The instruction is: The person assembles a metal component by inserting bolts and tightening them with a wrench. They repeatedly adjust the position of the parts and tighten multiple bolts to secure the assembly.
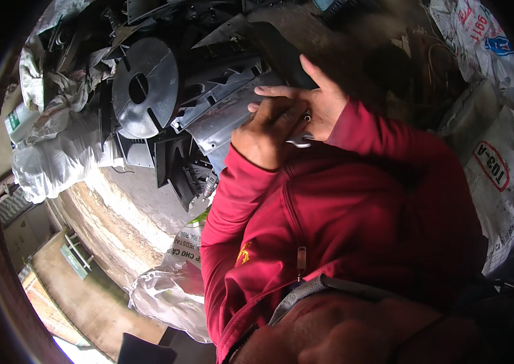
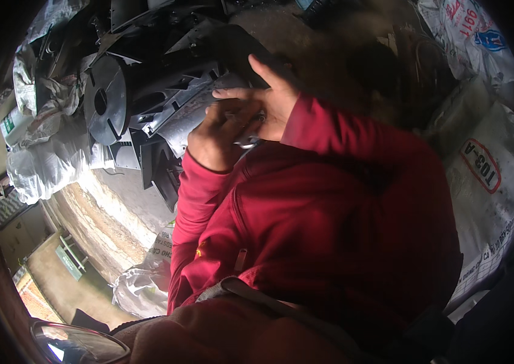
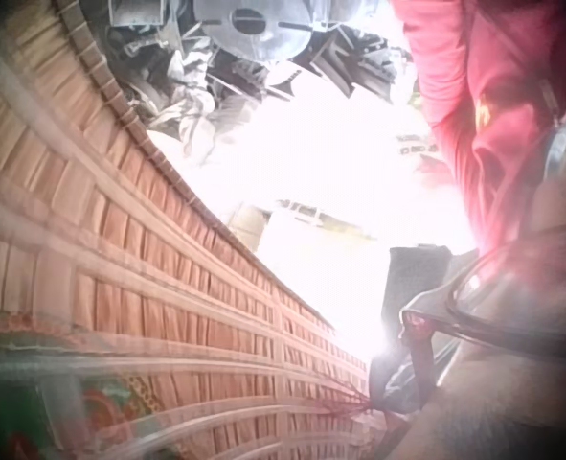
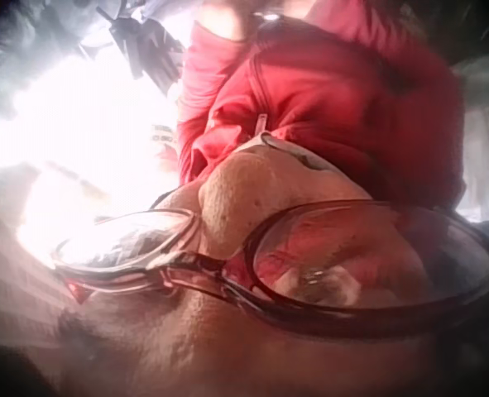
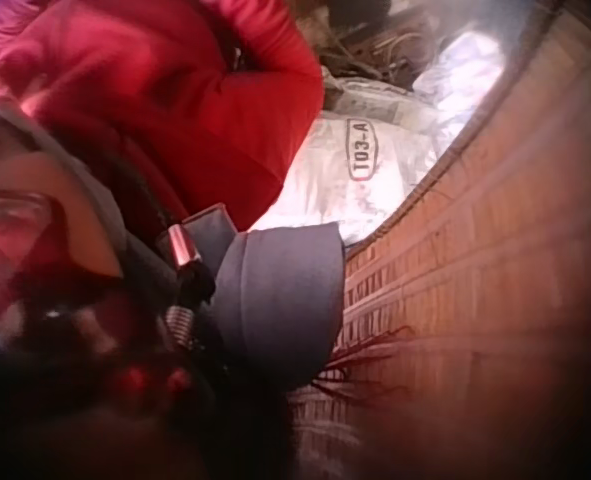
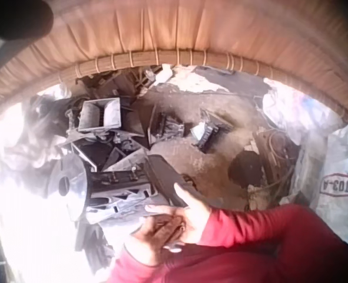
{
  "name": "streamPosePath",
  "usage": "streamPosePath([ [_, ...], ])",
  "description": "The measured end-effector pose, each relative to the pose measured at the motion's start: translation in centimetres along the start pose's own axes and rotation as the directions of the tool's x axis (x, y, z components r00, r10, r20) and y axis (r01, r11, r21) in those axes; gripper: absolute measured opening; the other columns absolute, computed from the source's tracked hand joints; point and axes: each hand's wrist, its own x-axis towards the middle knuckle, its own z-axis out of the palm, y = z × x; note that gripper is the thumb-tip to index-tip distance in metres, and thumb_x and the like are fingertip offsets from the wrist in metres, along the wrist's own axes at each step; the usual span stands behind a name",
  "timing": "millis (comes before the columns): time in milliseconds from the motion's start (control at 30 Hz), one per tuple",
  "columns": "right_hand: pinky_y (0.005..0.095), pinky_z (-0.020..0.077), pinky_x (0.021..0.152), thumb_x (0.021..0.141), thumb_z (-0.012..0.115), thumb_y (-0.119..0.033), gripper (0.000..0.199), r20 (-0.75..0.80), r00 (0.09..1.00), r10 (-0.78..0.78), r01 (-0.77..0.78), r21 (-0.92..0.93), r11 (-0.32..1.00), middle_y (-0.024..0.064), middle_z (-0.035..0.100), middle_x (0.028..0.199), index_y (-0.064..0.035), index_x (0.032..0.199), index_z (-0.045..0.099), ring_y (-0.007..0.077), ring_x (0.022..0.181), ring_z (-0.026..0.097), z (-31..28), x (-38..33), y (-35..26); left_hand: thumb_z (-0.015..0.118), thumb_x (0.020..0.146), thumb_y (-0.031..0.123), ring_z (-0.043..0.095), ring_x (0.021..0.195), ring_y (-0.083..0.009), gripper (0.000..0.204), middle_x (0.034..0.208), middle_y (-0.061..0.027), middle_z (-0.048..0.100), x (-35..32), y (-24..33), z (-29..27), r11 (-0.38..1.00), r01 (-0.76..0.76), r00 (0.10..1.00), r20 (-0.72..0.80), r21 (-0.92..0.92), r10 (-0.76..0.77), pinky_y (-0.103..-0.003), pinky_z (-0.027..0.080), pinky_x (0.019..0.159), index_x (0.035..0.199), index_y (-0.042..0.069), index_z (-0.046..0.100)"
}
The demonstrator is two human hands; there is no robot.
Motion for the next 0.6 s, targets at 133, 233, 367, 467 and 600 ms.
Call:
streamPosePath([
  [133, 0.0368, 0.0353, 0.1, 0.082, 0.035, -0.068, 0.082, 0.038, 0.998, 0.046, -0.048, 0.064, 0.997, 0.0163, 0.046, 0.129, -0.0013, 0.13, 0.04, 0.0262, 0.12, 0.044, -1.3, 0.4, 0.3, 0.074, 0.062, 0.009, 0.065, 0.069, -0.0253, 0.033, 0.09, -0.0075, 0.061, -0.5, -0.1, 1.1, 0.999, 0.01, 0.998, 0.059, 0.045, -0.012, -0.034, 0.051, 0.054, 0.095, 0.013, 0.066],
  [233, 0.0359, 0.034, 0.102, 0.084, 0.038, -0.065, 0.08, -0.033, 0.999, 0.025, -0.024, 0.021, 0.999, 0.0169, 0.046, 0.128, -0.0001, 0.129, 0.041, 0.0255, 0.119, 0.045, -1.7, 0.2, 0.9, 0.075, 0.06, 0.013, 0.064, 0.067, -0.0266, 0.035, 0.09, -0.0082, 0.06, -0.7, 0.1, 1.6, 1.0, -0.015, 0.996, 0.087, -0.011, 0.015, -0.035, 0.051, 0.052, 0.093, 0.014, 0.065],
  [367, 0.0331, 0.044, 0.087, 0.084, 0.042, -0.061, 0.067, -0.176, 0.984, -0.027, 0.018, -0.055, 0.998, 0.007, 0.06, 0.111, -0.0046, 0.119, 0.053, 0.0194, 0.1, 0.057, -1.5, 0.3, 1.6, 0.073, 0.06, 0.013, 0.064, 0.066, -0.0275, 0.032, 0.088, -0.0098, 0.059, -0.4, 0.5, 1.4, 1.0, 0.007, 0.991, 0.134, -0.019, -0.004, -0.034, 0.051, 0.051, 0.09, 0.014, 0.064],
  [467, 0.0294, 0.0488, 0.077, 0.088, 0.053, -0.039, 0.043, -0.164, 0.985, -0.053, 0.059, 0.028, 0.998, 0.0064, 0.062, 0.099, -0.003, 0.111, 0.057, 0.0157, 0.086, 0.06, -2.4, 0.4, 2.2, 0.07, 0.06, 0.003, 0.063, 0.068, -0.0231, 0.029, 0.091, -0.0093, 0.058, -0.7, -1.1, 1.8, 0.966, 0.013, 0.999, 0.042, -0.257, -0.003, -0.032, 0.051, 0.053, 0.087, 0.008, 0.062],
  [600, 0.0291, 0.0507, 0.075, 0.087, 0.059, -0.025, 0.028, -0.09, 0.961, -0.26, 0.205, -0.394, 0.896, 0.0049, 0.062, 0.098, -0.005, 0.106, 0.06, 0.0144, 0.088, 0.06, -2.3, -0.1, 2.3, 0.072, 0.067, 0.003, 0.059, 0.072, -0.0175, 0.022, 0.087, -0.0073, 0.059, -1.1, -3.1, 0.0, 0.943, 0.175, 0.977, -0.071, -0.283, -0.203, -0.027, 0.048, 0.059, 0.086, 0.004, 0.061],
])
